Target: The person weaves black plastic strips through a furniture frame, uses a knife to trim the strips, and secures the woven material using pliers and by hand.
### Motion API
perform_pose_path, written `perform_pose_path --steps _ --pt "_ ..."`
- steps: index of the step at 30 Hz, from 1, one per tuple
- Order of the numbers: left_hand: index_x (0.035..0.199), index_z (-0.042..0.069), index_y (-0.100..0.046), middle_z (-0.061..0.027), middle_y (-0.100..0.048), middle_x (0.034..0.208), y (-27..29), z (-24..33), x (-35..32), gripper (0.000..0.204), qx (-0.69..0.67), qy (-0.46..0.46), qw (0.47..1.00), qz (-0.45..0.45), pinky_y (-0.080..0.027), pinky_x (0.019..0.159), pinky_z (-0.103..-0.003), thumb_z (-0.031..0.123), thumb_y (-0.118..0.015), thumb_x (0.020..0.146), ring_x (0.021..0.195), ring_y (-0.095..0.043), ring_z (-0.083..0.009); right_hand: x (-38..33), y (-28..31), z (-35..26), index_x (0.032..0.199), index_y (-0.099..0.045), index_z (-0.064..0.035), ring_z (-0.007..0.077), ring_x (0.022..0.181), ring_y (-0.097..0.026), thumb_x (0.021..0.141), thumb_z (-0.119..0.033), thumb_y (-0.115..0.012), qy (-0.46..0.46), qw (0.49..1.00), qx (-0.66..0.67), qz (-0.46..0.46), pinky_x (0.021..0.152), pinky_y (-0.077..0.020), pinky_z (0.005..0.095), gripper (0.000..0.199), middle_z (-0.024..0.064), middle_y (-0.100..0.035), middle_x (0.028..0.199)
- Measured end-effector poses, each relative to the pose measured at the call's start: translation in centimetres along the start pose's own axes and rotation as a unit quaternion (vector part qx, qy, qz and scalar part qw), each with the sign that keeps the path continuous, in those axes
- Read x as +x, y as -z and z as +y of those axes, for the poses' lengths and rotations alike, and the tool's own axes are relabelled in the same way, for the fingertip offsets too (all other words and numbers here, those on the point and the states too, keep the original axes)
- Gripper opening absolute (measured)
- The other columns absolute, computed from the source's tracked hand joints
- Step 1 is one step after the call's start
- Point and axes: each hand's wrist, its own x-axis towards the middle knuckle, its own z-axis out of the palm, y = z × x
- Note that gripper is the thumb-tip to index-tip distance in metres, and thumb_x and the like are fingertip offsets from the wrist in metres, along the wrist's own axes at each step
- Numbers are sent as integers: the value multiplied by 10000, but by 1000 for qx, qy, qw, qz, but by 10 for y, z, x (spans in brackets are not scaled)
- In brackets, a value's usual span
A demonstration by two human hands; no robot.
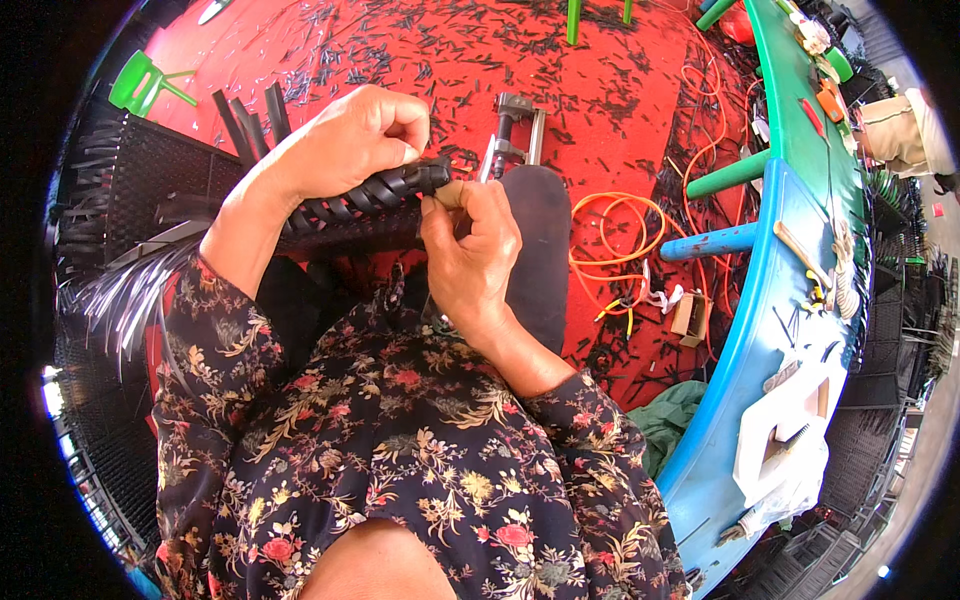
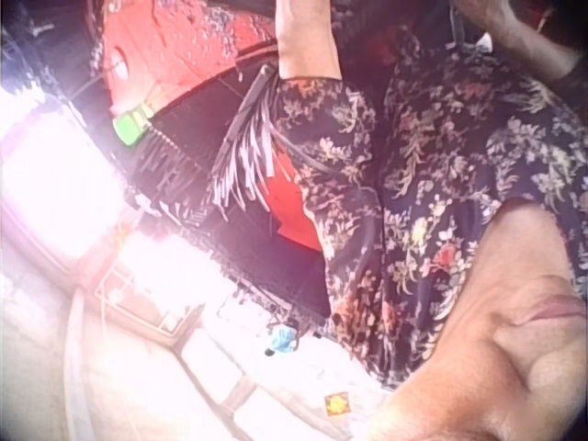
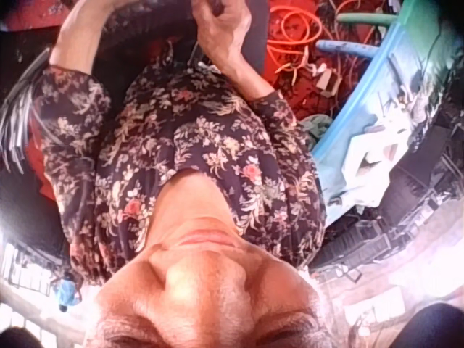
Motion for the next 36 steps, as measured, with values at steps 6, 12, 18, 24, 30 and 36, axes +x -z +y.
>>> perform_pose_path --steps 6,12,18,24,30,36 --pt "753 -5 -535 11 -511 650 0 3 -3 27 -21 -1 999 -27 -389 580 -236 17 -548 761 622 -455 -51 -2 0 -6 789 -562 -18 122 560 -435 757 33 -635 -9 999 50 12 517 -367 262 94 49 -477 702" --pt "813 -11 -593 12 -580 710 0 -2 -8 62 -70 -5 997 -18 -430 636 -221 28 -568 772 674 -516 -50 -2 -1 -9 775 -552 -21 85 560 -410 756 2 -671 -8 997 71 20 508 -352 244 122 23 -453 707" --pt "810 -7 -598 12 -585 716 -1 -5 -6 65 -71 -18 997 -31 -432 641 -223 39 -579 768 681 -524 -51 -19 12 6 770 -535 -19 82 564 -381 743 -24 -700 -33 996 52 -70 516 -335 225 167 14 -434 716" --pt "769 -4 -603 9 -584 689 -2 -3 -8 56 -82 -5 996 -30 -435 636 -226 50 -596 756 665 -525 -51 -14 10 11 785 -560 -14 117 600 -415 747 40 -664 38 998 24 -32 538 -354 249 123 33 -438 692" --pt "759 -5 -603 8 -586 679 -1 -6 -8 70 -79 1 997 -22 -436 627 -221 64 -610 748 654 -528 -53 -5 15 3 767 -572 -20 122 584 -407 747 29 -670 87 995 -28 -39 528 -349 250 111 27 -428 643" --pt "759 -1 -601 11 -590 682 0 -7 -8 76 -64 4 998 -11 -438 633 -222 73 -615 747 658 -531 -53 -5 16 -8 784 -578 12 67 605 -389 809 -53 -663 -114 984 99 -89 526 -352 241 110 1 -499 681"
